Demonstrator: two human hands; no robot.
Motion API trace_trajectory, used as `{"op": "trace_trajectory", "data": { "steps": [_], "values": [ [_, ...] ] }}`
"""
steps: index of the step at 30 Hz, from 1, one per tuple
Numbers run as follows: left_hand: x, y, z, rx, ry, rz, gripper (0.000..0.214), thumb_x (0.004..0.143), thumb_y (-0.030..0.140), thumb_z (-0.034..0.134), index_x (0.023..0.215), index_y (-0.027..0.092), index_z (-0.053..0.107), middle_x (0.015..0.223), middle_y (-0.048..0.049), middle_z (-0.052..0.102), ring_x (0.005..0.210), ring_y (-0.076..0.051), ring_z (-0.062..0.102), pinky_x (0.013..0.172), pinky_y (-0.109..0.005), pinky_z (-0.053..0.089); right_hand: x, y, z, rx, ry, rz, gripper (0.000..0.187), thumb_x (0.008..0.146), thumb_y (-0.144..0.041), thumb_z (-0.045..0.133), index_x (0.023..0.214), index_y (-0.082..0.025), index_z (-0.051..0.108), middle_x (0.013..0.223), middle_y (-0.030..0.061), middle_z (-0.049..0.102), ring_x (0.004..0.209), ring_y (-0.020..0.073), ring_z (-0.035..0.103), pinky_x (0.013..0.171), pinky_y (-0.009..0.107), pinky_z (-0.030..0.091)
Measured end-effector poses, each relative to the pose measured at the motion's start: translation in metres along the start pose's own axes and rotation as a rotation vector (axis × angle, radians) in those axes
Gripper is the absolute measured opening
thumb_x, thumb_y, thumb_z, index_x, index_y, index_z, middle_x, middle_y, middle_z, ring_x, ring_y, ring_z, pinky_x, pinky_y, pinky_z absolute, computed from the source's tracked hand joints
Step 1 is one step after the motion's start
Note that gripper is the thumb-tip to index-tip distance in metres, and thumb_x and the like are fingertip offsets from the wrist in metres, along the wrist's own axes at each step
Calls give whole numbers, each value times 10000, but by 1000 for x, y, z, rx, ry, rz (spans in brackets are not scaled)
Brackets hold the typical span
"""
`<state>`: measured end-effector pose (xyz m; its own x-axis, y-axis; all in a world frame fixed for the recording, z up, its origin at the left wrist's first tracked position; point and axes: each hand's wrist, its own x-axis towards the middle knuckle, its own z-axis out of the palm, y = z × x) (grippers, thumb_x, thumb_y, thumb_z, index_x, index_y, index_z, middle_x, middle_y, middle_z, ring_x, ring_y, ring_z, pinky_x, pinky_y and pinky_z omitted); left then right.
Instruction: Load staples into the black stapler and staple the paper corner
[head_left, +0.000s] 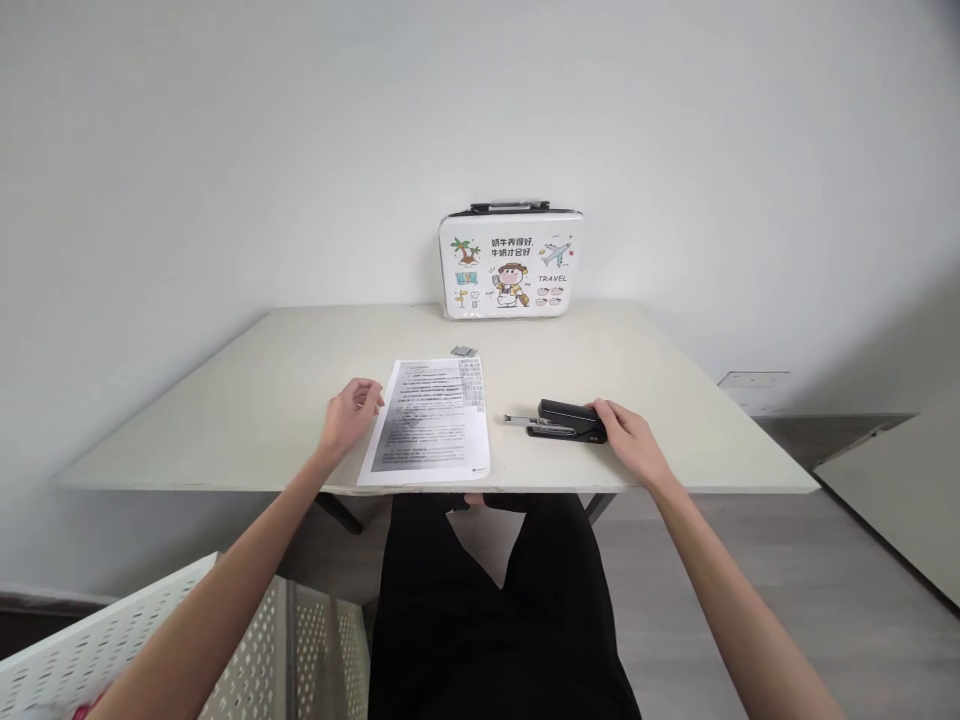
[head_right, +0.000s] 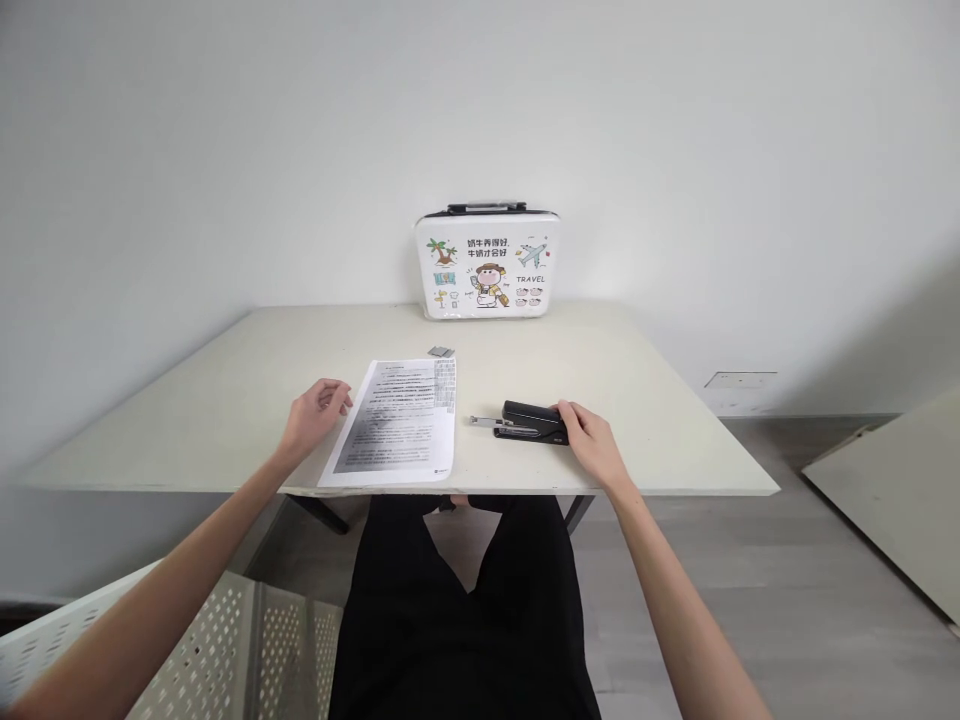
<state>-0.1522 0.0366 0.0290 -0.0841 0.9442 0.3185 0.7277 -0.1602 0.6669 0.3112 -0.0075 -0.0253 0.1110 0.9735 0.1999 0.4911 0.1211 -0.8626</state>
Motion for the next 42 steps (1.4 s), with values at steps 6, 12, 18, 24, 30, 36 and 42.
{"op": "trace_trajectory", "data": {
  "steps": [6,12,18,24,30,36,42],
  "values": [
    [-20,64,34,42,-238,208,416,999,553,498,883,254,764,1053,-55,798,1079,-297,702,1002,-422,540,-1,-4,0,10,4,-7,620,1018,-698,408,1094,-221,798,1141,79,796,1048,300,688,938,381,490],
    [-50,94,97,127,-348,425,462,997,466,551,1382,240,672,1480,-91,642,1481,-330,459,1256,-529,350,0,-4,1,8,4,-31,619,1021,-699,397,1083,-228,793,1126,74,802,1037,299,696,905,368,511],
    [-55,84,132,150,-374,390,478,1008,480,540,1394,235,680,1557,-117,581,1588,-359,307,1260,-591,344,1,-6,0,25,-14,-36,609,1035,-684,377,1063,-229,782,1098,78,799,1039,298,698,913,380,519],
    [-58,92,139,129,-385,451,493,1020,436,521,1453,233,637,1559,-104,583,1605,-329,280,1279,-565,334,-3,-13,1,4,-126,-174,428,957,-626,612,1144,-254,712,1148,62,778,1034,274,707,931,386,546],
    [-59,115,146,166,-445,471,512,983,393,555,1450,197,632,1563,-115,576,1603,-340,285,1277,-545,358,-3,-13,0,45,-155,-196,401,926,-585,678,1159,-259,696,1195,72,774,1099,290,709,988,413,544],
    [-60,131,157,112,-448,504,558,913,300,605,1464,213,623,1532,-94,606,1566,-355,360,1268,-537,377,-3,-13,-3,55,-144,-188,395,889,-575,720,1104,-243,723,1135,70,787,1055,293,713,964,410,541],
    [-62,138,164,108,-405,499,516,866,273,646,1373,181,689,1473,-121,648,1491,-372,470,1261,-520,395,-1,-11,-3,38,-127,-185,398,853,-578,753,1077,-249,735,1095,52,795,1026,285,724,951,408,534]
  ]
}}
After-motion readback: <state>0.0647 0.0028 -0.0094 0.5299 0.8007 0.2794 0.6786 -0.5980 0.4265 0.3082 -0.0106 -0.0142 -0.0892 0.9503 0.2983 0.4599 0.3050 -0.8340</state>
